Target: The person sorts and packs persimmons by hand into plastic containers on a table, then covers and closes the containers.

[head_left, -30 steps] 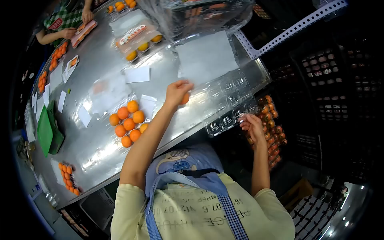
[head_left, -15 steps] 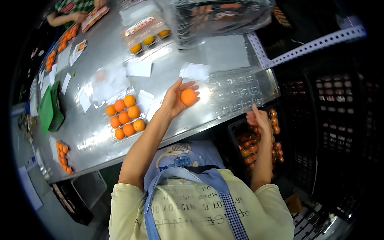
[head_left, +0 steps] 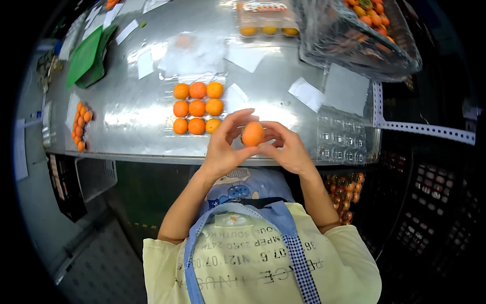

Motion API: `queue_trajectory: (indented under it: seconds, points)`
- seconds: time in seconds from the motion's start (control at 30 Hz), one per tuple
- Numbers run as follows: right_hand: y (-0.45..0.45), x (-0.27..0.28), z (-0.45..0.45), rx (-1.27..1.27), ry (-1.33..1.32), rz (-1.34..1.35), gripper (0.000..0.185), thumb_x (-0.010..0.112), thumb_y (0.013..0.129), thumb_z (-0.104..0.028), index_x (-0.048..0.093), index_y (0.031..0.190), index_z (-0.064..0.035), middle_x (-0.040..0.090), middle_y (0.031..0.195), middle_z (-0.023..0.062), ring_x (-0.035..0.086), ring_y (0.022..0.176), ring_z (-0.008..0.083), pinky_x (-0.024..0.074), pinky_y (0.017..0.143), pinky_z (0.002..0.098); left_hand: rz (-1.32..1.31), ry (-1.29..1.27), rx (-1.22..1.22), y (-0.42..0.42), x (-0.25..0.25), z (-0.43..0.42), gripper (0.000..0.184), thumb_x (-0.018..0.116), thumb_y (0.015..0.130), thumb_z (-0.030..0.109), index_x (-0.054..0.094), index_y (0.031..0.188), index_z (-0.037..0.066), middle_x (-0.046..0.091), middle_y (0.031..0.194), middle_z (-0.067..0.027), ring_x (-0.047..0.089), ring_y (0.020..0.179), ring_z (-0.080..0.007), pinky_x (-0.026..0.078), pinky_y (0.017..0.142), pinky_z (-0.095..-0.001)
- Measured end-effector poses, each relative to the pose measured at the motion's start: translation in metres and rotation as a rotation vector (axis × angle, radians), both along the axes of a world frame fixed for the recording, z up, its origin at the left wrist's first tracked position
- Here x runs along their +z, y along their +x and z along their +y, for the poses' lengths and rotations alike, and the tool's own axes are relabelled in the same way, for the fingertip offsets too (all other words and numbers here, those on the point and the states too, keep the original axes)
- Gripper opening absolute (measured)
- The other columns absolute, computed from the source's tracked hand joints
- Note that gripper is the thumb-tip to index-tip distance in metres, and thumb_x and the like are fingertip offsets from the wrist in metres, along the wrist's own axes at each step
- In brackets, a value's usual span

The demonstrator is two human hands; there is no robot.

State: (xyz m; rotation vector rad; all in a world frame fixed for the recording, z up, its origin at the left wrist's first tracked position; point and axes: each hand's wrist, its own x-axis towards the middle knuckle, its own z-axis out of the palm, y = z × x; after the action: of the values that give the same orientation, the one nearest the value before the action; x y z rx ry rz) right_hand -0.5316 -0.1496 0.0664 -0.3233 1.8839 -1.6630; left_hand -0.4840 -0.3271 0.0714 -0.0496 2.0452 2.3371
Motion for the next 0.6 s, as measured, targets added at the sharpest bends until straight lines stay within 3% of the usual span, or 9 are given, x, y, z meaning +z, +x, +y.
queue_trajectory:
  seconds: [0.17,0.2,0.3,0.33,0.43,0.6]
  points:
    - [0.008,-0.003,-0.052,0.064,-0.095,-0.069,0.059,0.077,0.075,-0.019,0.050,0.123,0.0035,0.063,0.108,0.0132,0.063,0.092,0.0165,0.0523,0.075,0.0273,0.173,-0.353,0.091,0.020,0.000,-0.036,0.059,0.073,0.069,0.002,0.052,0.125,0.005,0.056,0.120,-0.0090,0.052,0.113,-0.0231,0.042,0.099,-0.0349]
    - [0.011,-0.001,-0.060,0.074,-0.112,-0.036,0.059,0.076,0.075,-0.018,0.050,0.123,0.0025,0.062,0.108,0.0130,0.063,0.091,0.0170,0.0524,0.075,0.0273,0.228,-0.461,0.031,0.021,0.004,-0.048,0.063,0.070,0.071,0.001,0.047,0.129,0.006,0.051,0.127,-0.0084,0.048,0.118,-0.0232,0.039,0.102,-0.0360]
    - [0.014,0.011,-0.088,0.098,-0.045,0.271,0.059,0.076,0.072,-0.013,0.051,0.124,-0.0002,0.061,0.110,0.0132,0.062,0.093,0.0202,0.0523,0.075,0.0281,0.072,-0.131,0.015,0.036,0.008,-0.075,0.069,0.067,0.072,-0.001,0.040,0.135,0.007,0.044,0.135,-0.0079,0.043,0.124,-0.0224,0.037,0.103,-0.0370]
    - [0.014,0.013,-0.097,0.104,-0.003,0.409,0.059,0.076,0.071,-0.011,0.052,0.124,-0.0011,0.060,0.110,0.0134,0.061,0.094,0.0216,0.0522,0.075,0.0284,-0.020,0.035,-0.043,0.042,0.000,-0.088,0.074,0.065,0.073,-0.001,0.033,0.139,0.009,0.036,0.140,-0.0076,0.038,0.129,-0.0224,0.036,0.104,-0.0370]
    - [0.014,0.012,-0.122,0.119,0.088,0.669,0.058,0.075,0.069,-0.007,0.053,0.122,-0.0032,0.057,0.112,0.0142,0.057,0.101,0.0261,0.0517,0.077,0.0300,-0.179,0.588,-0.046,0.051,-0.010,-0.118,0.072,0.065,0.076,0.001,0.032,0.140,0.007,0.036,0.141,-0.0097,0.032,0.134,-0.0232,0.035,0.105,-0.0379]
    - [0.026,0.010,-0.167,0.085,0.085,0.557,0.057,0.074,0.067,-0.001,0.053,0.120,-0.0033,0.054,0.116,0.0148,0.055,0.106,0.0273,0.0520,0.081,0.0318,-0.251,0.515,0.057,0.054,-0.017,-0.152,0.058,0.067,0.081,0.002,0.042,0.133,0.003,0.045,0.133,-0.0109,0.044,0.126,-0.0215,0.039,0.103,-0.0361]
